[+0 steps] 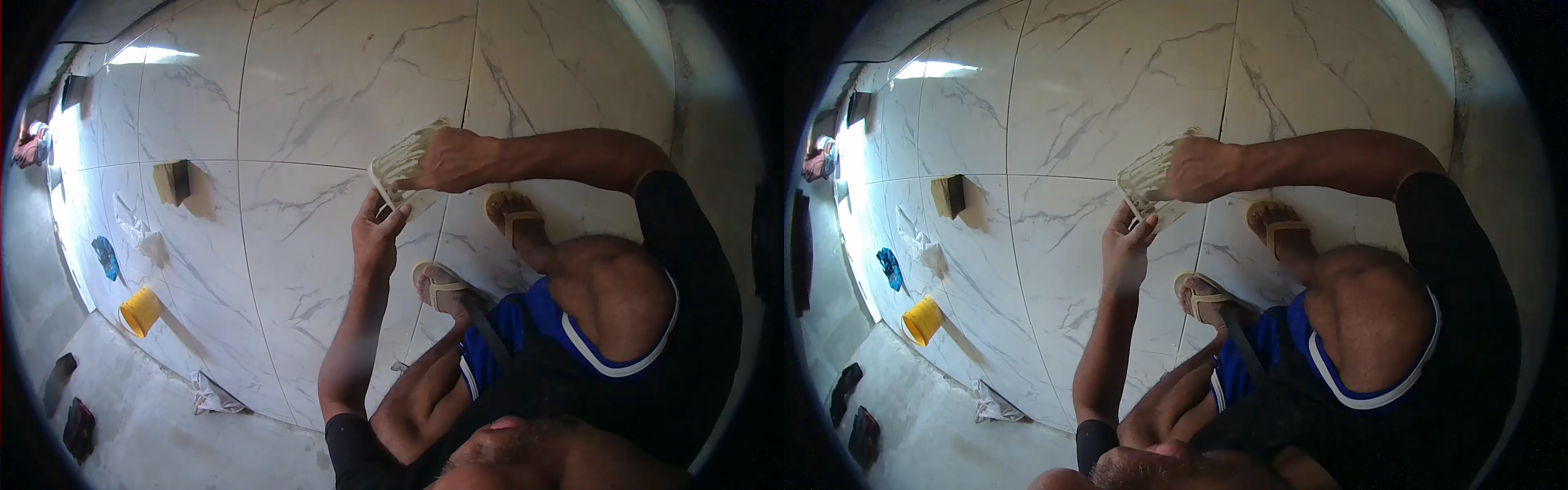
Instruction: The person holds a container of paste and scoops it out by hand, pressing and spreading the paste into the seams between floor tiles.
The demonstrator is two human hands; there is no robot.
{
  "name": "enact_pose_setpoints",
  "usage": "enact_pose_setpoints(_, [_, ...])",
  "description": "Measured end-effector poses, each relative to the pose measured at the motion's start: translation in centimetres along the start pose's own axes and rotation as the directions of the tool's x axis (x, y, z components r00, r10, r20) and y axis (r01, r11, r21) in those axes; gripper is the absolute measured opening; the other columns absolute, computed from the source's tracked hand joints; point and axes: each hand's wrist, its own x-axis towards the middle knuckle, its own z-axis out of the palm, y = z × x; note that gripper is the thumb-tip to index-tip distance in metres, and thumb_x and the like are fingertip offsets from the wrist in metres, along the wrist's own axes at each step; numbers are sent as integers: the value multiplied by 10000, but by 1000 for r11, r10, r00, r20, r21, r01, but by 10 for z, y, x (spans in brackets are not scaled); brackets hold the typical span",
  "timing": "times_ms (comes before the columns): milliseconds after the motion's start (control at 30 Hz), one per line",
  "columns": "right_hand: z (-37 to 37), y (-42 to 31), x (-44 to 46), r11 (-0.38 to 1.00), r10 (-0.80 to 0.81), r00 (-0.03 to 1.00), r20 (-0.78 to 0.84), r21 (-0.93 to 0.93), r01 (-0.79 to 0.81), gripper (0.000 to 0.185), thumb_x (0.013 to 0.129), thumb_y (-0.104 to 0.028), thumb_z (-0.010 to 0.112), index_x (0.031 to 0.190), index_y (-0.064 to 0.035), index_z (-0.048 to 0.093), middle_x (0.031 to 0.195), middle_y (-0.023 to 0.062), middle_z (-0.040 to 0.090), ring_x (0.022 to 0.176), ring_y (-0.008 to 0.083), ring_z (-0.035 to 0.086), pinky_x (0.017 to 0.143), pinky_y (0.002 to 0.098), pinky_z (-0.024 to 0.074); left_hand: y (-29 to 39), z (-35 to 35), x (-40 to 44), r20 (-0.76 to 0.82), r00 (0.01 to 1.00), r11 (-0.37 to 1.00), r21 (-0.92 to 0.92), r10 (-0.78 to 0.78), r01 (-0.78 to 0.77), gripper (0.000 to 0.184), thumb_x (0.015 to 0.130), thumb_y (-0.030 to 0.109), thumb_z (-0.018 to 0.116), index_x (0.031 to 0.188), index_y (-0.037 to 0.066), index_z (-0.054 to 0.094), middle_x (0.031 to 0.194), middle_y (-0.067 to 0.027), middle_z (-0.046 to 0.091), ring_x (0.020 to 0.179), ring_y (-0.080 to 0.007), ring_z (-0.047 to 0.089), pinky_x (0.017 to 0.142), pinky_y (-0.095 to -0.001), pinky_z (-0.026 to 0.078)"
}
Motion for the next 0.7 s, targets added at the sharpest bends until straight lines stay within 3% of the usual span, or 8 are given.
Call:
enact_pose_setpoints(167, [17,15,-11,991,132,959,250,-27,-129,358,1039,-320,398,1322,-225,595,697,88,642,631,331,675,543,448,524,2,-9,0,-10,1000,1000,-3,9,-9,582,858,36,706,1400,-31,506,1241,-129,634,1098,-188,627,947,-296,498])
enact_pose_setpoints(267, [7,10,-17,999,48,998,-29,7,-48,372,1059,-336,357,1308,-196,596,727,110,666,664,333,687,573,465,532,3,-2,0,-31,1000,1000,31,3,-2,586,855,34,707,1401,-31,505,1241,-129,634,1103,-187,625,950,-301,498])
enact_pose_setpoints(367, [6,2,-6,997,74,997,-21,24,-73,401,1064,-344,341,1344,-177,574,723,127,667,676,334,692,585,468,535,1,3,2,-2,1000,1000,28,3,-3,583,855,31,703,1400,-31,506,1236,-127,636,1103,-185,624,949,-298,499])
enact_pose_setpoints(467, [11,10,-10,981,185,950,252,1,-192,447,1037,-314,389,1448,-169,490,711,130,668,675,332,696,582,467,534,1,0,1,-14,1000,999,52,4,-4,586,855,25,702,1403,-31,503,1234,-125,636,1106,-186,623,948,-296,498])
enact_pose_setpoints(567, [5,11,-18,972,222,936,273,14,-235,506,1003,-275,421,1494,-154,448,699,118,669,668,319,697,572,457,531,-2,-3,1,-33,999,999,37,3,-1,597,850,26,712,1405,-32,500,1227,-122,637,1106,-186,622,952,-301,497])
enact_pose_setpoints(667, [-4,4,-19,979,191,981,32,71,-193,540,971,-234,433,1485,-70,444,719,122,686,676,310,704,564,454,525,-1,2,3,-7,1000,999,40,-23,23,602,848,18,716,1408,-31,499,1233,-125,638,1120,-191,621,959,-307,495])
enact_pose_setpoints(700, [-1,5,-20,978,203,975,86,38,-207,552,960,-220,437,1483,-44,436,720,125,689,678,307,706,564,450,525,-2,4,4,0,1000,999,52,-17,17,598,863,13,696,1421,-28,486,1258,-125,627,1140,-204,614,976,-326,492])
